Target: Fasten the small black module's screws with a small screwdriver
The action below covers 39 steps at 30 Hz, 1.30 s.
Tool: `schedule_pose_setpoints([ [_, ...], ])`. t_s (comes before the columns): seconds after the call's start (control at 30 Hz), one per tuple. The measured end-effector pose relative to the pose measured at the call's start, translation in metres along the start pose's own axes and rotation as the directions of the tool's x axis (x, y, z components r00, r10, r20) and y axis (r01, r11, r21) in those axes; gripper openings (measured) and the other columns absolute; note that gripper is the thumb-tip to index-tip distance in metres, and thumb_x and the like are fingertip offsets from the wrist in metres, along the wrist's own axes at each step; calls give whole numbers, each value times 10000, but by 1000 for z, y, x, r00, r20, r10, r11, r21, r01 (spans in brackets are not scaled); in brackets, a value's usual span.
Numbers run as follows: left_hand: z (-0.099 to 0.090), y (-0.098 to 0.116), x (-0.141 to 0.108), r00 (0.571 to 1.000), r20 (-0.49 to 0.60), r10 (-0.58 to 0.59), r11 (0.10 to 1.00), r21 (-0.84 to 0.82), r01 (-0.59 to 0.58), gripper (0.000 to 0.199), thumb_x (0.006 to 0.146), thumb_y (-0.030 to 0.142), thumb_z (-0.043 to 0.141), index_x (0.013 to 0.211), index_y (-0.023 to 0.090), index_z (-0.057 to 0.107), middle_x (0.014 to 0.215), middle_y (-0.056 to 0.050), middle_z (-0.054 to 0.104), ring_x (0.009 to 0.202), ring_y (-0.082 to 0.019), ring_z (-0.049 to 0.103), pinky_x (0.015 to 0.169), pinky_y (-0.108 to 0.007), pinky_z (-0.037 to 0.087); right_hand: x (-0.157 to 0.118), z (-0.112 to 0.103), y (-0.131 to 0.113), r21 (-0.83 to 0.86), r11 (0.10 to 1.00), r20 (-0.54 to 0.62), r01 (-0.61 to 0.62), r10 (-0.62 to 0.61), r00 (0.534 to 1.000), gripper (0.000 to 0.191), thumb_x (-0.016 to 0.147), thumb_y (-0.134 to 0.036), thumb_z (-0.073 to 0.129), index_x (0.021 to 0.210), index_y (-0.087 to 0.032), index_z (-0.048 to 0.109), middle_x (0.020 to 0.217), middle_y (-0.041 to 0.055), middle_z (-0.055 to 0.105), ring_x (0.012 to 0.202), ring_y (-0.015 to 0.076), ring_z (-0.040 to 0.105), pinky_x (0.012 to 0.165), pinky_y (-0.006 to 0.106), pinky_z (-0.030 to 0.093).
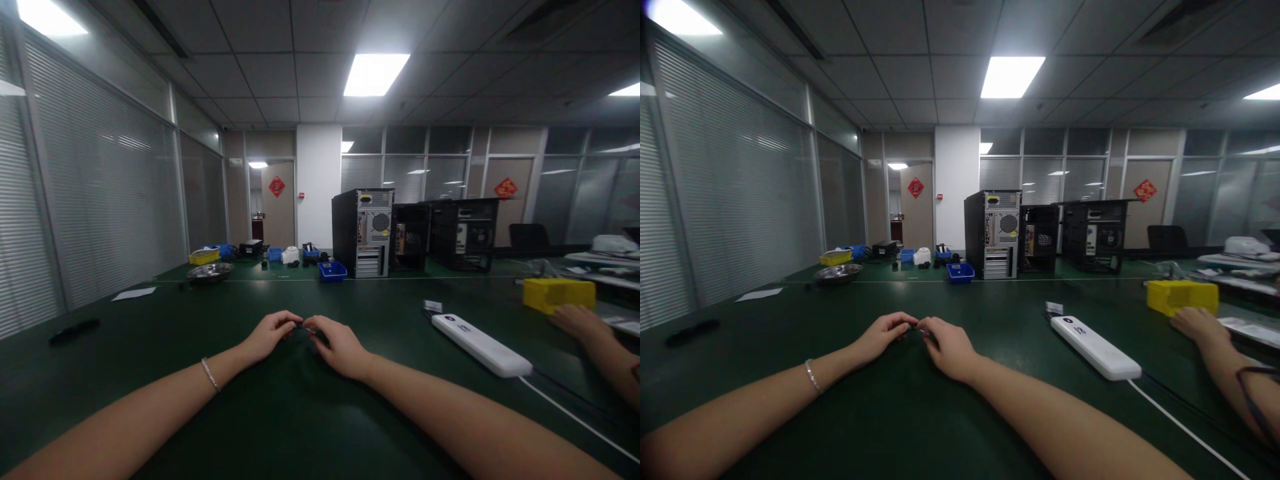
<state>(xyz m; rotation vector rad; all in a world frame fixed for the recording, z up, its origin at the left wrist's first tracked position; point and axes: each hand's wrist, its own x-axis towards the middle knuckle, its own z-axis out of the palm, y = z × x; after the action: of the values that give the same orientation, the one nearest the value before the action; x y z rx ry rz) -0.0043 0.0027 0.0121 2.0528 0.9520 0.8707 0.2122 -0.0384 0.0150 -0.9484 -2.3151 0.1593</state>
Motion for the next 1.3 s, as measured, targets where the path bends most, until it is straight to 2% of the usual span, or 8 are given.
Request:
schedule_pose_setpoints([
  [0.27, 3, 13, -7, 997, 39, 62, 996, 61, -65, 258, 928, 282, 582, 1154, 160, 601, 1176, -84, 640, 1007, -249, 641, 861, -460, 532, 0, 0, 3, -10, 1000, -3, 2, -2, 1000, 213, 960, -248, 577, 1154, -163, 599, 1134, 72, 644, 954, 221, 653, 813, 418, 549],
  [0.43, 2, 10, -8, 993, 66, 100, 990, 90, -106, 255, 930, 281, 579, 1156, 165, 603, 1179, -82, 640, 1010, -252, 640, 864, -458, 531, 0, 0, 5, -6, 1000, -5, 17, -17, 1000, 206, 962, -246, 575, 1147, -161, 604, 1133, 71, 645, 955, 221, 653, 815, 418, 548],
  [0.67, 3, 0, -6, 992, 100, 72, 993, 81, -81, 257, 931, 288, 577, 1148, 154, 602, 1126, -73, 655, 936, -235, 660, 806, -426, 554, -1, 0, 9, 30, 998, 6, 58, -58, 998, 193, 959, -250, 580, 1123, -154, 614, 1118, 69, 651, 949, 219, 655, 816, 418, 546],
  [1.0, 0, 8, -6, 987, 153, 58, 997, 33, -64, 254, 936, 289, 571, 1146, 149, 599, 1086, -70, 667, 888, -216, 672, 775, -408, 565, -1, -1, 9, 62, 993, -1, 96, -96, 995, 178, 960, -241, 579, 1107, -152, 622, 1102, 65, 660, 959, 220, 656, 829, 423, 543],
  [1.3, 4, 3, -7, 993, 98, 71, 995, 62, -77, 245, 935, 297, 570, 1126, 149, 612, 1074, -63, 670, 900, -225, 667, 792, -416, 555, -2, -3, 8, 86, 992, -1, 92, -92, 996, 174, 962, -239, 576, 1106, -153, 623, 1091, 63, 663, 947, 216, 658, 823, 418, 545],
])
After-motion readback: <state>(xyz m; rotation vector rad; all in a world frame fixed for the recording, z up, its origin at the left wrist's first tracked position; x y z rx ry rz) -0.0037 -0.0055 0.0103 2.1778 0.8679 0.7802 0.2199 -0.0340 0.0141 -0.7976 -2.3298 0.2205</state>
